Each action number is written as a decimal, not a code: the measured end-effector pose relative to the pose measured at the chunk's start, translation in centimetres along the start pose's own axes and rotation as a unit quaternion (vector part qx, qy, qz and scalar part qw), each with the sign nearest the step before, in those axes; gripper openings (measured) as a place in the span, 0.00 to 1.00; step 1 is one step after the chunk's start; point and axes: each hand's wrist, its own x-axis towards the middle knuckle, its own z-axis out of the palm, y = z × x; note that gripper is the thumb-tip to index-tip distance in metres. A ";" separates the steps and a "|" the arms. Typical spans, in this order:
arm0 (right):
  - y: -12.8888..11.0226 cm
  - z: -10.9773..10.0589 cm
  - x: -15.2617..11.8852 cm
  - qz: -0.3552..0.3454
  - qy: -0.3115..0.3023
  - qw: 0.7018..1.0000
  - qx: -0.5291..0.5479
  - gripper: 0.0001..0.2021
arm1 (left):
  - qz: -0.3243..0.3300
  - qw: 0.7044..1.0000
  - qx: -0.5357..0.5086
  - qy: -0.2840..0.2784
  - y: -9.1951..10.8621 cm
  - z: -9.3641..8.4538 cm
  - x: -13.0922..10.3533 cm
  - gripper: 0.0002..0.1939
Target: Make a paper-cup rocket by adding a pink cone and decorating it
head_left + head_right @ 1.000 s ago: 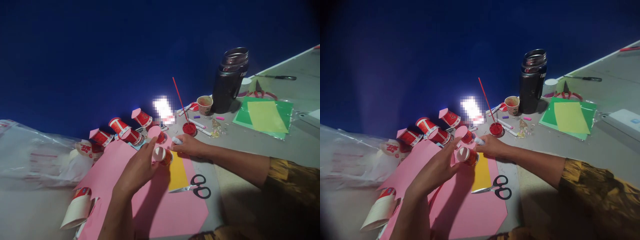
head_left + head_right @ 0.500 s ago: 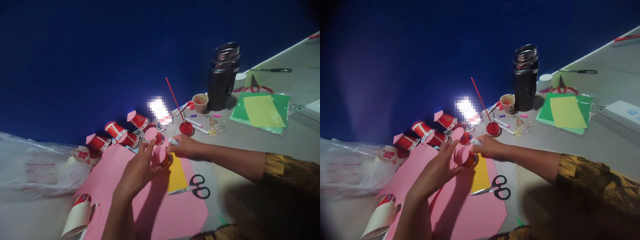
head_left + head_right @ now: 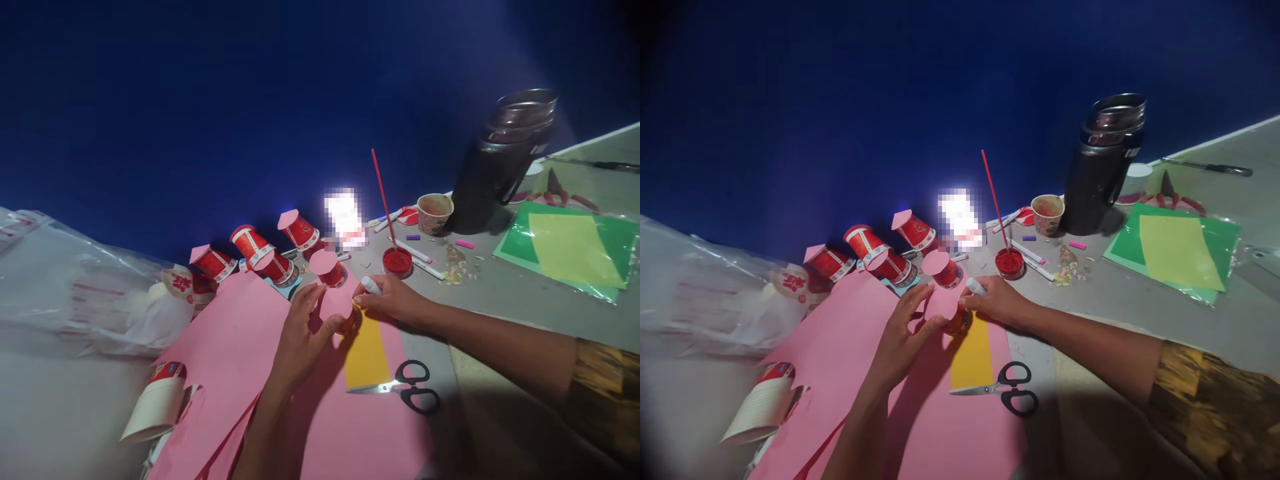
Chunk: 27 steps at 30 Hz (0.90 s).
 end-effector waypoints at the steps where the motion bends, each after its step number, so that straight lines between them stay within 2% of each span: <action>1: 0.1 0.0 0.0 0.001 -0.006 1.000 0.000 0.12 | -0.002 1.000 -0.008 0.003 0.0 0.1 -0.1 0.26; 5: 0.1 0.2 -0.3 0.006 -0.026 0.999 0.018 0.15 | -0.019 0.999 -0.040 0.011 0.1 0.3 -0.6 0.27; 11: -0.1 0.7 -0.4 0.016 -0.019 0.999 0.048 0.19 | -0.047 0.993 -0.106 0.036 0.1 0.9 -1.0 0.28; 19: 0.3 1.7 -0.3 0.075 -0.024 0.979 0.188 0.24 | -0.070 0.988 -0.132 0.031 0.3 1.7 -1.2 0.32; 22: 0.4 1.8 -0.4 0.077 -0.026 0.980 0.183 0.24 | -0.091 0.979 -0.168 0.069 0.6 1.6 -1.3 0.34; 25: 0.3 1.7 -0.4 0.072 -0.023 0.984 0.162 0.23 | -0.144 0.960 -0.219 0.102 0.5 1.3 -1.2 0.21; 27: 0.2 1.6 -0.4 0.070 -0.024 0.986 0.149 0.24 | -0.175 0.946 -0.260 0.084 0.3 1.1 -1.0 0.14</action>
